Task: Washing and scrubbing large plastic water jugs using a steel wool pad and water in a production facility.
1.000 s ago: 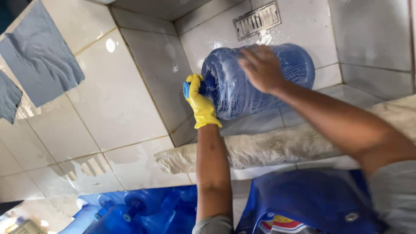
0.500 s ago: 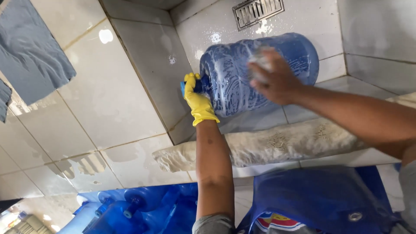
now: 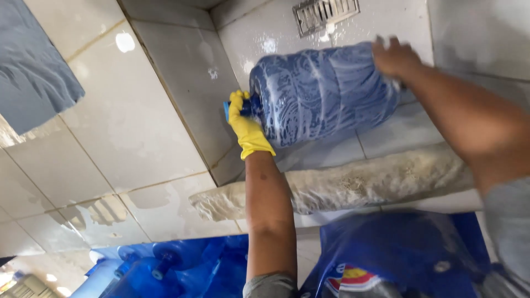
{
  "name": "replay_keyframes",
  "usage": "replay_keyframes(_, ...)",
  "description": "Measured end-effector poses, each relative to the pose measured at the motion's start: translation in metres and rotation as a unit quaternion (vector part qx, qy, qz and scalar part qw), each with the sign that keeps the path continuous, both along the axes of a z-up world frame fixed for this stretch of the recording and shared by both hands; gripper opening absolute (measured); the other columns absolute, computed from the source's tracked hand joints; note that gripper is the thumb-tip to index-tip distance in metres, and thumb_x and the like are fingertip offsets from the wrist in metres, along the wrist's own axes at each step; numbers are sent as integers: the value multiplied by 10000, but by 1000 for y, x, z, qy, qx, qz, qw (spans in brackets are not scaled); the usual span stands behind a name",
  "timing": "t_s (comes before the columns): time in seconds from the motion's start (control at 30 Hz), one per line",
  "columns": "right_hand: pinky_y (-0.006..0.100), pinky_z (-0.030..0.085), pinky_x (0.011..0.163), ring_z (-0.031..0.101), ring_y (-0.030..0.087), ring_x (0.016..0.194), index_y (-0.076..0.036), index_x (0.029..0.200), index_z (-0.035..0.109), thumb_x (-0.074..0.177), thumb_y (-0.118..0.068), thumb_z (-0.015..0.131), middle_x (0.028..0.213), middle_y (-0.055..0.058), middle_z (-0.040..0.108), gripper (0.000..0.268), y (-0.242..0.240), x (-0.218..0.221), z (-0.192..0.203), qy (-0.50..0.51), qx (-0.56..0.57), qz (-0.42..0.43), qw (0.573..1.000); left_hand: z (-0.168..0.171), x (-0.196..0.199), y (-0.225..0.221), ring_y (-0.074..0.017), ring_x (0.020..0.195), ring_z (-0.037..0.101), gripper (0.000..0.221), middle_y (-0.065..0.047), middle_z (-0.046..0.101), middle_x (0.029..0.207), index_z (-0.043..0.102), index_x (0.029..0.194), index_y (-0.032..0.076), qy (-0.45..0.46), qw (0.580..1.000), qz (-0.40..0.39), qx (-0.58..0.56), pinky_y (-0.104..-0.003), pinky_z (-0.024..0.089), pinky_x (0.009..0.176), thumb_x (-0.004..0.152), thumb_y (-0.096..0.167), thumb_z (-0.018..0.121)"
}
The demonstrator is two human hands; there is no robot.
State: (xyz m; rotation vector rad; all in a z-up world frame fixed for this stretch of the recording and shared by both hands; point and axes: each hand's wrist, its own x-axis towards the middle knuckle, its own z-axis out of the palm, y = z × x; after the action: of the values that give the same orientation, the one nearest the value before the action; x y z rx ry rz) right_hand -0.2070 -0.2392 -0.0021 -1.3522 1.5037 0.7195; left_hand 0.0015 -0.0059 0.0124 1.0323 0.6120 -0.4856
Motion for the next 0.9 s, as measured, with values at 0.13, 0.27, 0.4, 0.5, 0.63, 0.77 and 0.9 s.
replay_keyframes(0.13,569,385,1069,330,469,1481,-109,1427,466,1067,-390,228,1566,186,418,515,19,64,28,-101,-90,209,969,70,-14,-38,-198,666,511,124,-32,547,728,537,736,107,32,990,-1,138,-363,470,697,753,109,660)
replay_keyframes(0.27,687,19,1208,-14,537,1534,-190,1611,367,1099,-547,265,1675,246,84,632,110,49,51,-460,-174,257,832,34,-7,-29,-166,562,540,206,-21,494,569,576,583,106,-61,979,-12,196,-337,465,495,688,43,742)
replay_keyframes(0.4,652,271,1164,312,542,1488,2,1022,652,1014,-124,503,1574,271,486,195,50,32,-49,-467,-246,310,791,22,-4,-2,-280,980,548,371,-98,538,1017,613,1120,42,-256,929,-213,-161,-417,419,1040,759,11,695)
replay_keyframes(0.5,605,386,1098,551,434,1283,-77,1057,649,884,39,602,1189,165,680,215,95,31,-40,-256,-412,356,799,35,-1,-25,-135,801,604,156,-9,571,826,632,900,131,-62,998,21,16,-284,551,780,832,31,732)
replay_keyframes(0.63,702,232,1155,174,508,1507,-289,1475,557,998,-447,536,1649,242,269,503,127,75,65,-393,-335,353,780,22,-11,-8,-130,703,476,178,22,470,753,551,745,120,-144,982,-59,103,-278,452,665,773,10,688)
replay_keyframes(0.77,427,428,646,495,209,625,-42,863,587,1105,-275,293,732,105,543,446,31,146,72,-235,-46,271,932,11,-26,7,-206,924,622,311,-69,607,977,623,1060,52,-206,966,-159,3,-325,511,957,776,-31,720)
replay_keyframes(0.9,502,463,1044,424,387,1330,-65,1329,598,995,-253,509,1448,244,441,394,100,110,111,-253,-227,383,859,9,-16,-3,-139,791,593,157,-9,602,825,633,800,103,-166,984,-46,44,-271,505,799,807,0,750)
